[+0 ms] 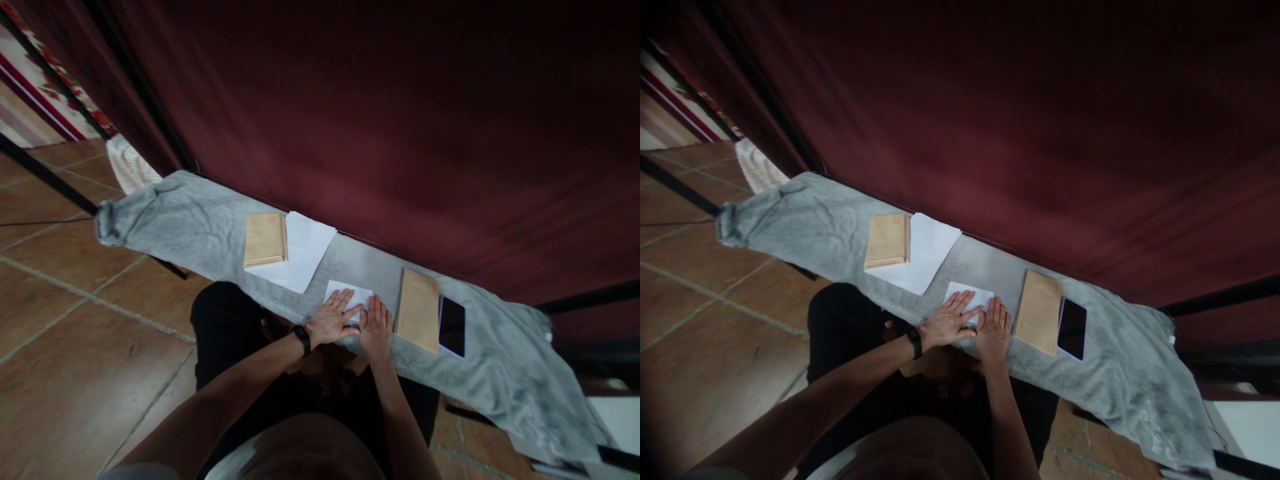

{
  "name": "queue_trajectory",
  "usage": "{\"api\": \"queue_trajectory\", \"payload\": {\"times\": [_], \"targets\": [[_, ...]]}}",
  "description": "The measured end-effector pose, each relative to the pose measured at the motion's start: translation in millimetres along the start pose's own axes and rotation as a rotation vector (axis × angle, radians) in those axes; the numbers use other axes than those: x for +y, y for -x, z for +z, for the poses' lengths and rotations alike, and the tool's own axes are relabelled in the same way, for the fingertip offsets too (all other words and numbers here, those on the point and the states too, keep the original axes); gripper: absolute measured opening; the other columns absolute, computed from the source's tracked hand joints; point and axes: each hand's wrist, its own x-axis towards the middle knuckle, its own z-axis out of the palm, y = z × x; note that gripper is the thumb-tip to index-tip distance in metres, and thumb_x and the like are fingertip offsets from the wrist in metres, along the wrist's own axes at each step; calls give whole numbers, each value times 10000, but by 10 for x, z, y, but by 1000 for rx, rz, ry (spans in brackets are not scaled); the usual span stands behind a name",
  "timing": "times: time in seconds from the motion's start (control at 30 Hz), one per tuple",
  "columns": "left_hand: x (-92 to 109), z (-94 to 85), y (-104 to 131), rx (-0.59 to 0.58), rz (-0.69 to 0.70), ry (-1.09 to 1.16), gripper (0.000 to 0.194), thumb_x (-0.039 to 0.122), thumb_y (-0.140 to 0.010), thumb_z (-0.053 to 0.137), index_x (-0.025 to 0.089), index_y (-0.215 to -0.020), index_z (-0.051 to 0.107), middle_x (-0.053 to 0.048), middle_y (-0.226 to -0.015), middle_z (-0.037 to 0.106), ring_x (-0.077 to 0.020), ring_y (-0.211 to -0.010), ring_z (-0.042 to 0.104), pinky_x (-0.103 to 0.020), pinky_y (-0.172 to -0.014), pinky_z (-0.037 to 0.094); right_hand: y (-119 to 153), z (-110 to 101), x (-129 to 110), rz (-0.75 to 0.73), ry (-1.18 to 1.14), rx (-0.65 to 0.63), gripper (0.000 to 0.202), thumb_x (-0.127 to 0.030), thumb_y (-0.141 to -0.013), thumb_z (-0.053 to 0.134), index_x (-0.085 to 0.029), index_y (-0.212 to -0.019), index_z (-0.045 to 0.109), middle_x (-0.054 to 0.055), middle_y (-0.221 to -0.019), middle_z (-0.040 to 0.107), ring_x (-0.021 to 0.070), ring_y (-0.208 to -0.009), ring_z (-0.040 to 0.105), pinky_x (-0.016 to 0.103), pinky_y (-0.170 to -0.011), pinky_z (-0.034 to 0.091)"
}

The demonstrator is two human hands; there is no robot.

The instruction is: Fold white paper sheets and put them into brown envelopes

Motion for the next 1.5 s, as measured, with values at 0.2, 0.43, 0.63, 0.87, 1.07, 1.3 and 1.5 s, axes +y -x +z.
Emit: {"api": "queue_trajectory", "payload": {"times": [0.2, 0.43, 0.63, 0.87, 1.07, 1.3, 1.5], "targets": [[-43, 59, 16, 29, 17, -10, 715, 675, -936, 433, 284, -1530, 356, -126, -1650, 201, -312, -1515, 184, -501, -1219, 113, 23, 61, 32, -10, -40, 107, 488, -203, -977, 351, -102, -1430, 500, 176, -1562, 384, 325, -1437, 341, 532, -1156, 273], [-41, 33, 7, 10, 11, -24, 705, 658, -957, 402, 270, -1541, 333, -114, -1645, 224, -279, -1512, 203, -478, -1225, 109, 51, 188, 104, 42, -222, 273, 505, -133, -961, 315, -93, -1446, 454, 186, -1464, 508, 270, -1381, 429, 482, -1133, 365], [-62, 32, 8, 26, 7, -23, 716, 651, -964, 390, 238, -1545, 323, -123, -1639, 238, -264, -1518, 190, -468, -1231, 113, 78, 247, 130, 52, -306, 331, 572, -67, -909, 325, -129, -1468, 429, 168, -1459, 513, 264, -1369, 447, 491, -1132, 384], [-54, -6, 21, 66, -13, 33, 579, 540, -1007, 387, 228, -1495, 410, -89, -1577, 394, -205, -1480, 303, -419, -1222, 216, -19, 189, 26, -64, -375, 322, 536, -195, -988, 301, -166, -1520, 366, 126, -1546, 425, 248, -1432, 381, 489, -1147, 374], [-845, -498, 106, 497, -487, -54, 502, 361, -1018, 351, 129, -1452, 450, -161, -1546, 420, -295, -1474, 298, -499, -1183, 272, -34, 173, -176, -198, -265, 194, 505, -324, -1015, 377, -207, -1506, 410, 88, -1559, 410, 244, -1419, 415, 475, -1170, 335], [-2054, -1038, 581, 464, -1228, 68, 733, 489, -848, 605, 41, -1404, 441, -283, -1332, 558, -430, -1287, 478, -543, -1011, 401, 6, 211, -208, -202, -182, 222, 479, -312, -1018, 375, -180, -1468, 475, 90, -1502, 488, 239, -1393, 453, 454, -1189, 290], [-2188, -1078, 773, 641, -1295, 237, 494, 329, -753, 688, 103, -1182, 594, -209, -1166, 639, -391, -1200, 559, -454, -915, 471, -4, 213, -235, -181, -180, 247, 475, -339, -1024, 359, -185, -1450, 502, 94, -1489, 507, 243, -1359, 495, 441, -1182, 306]]}}
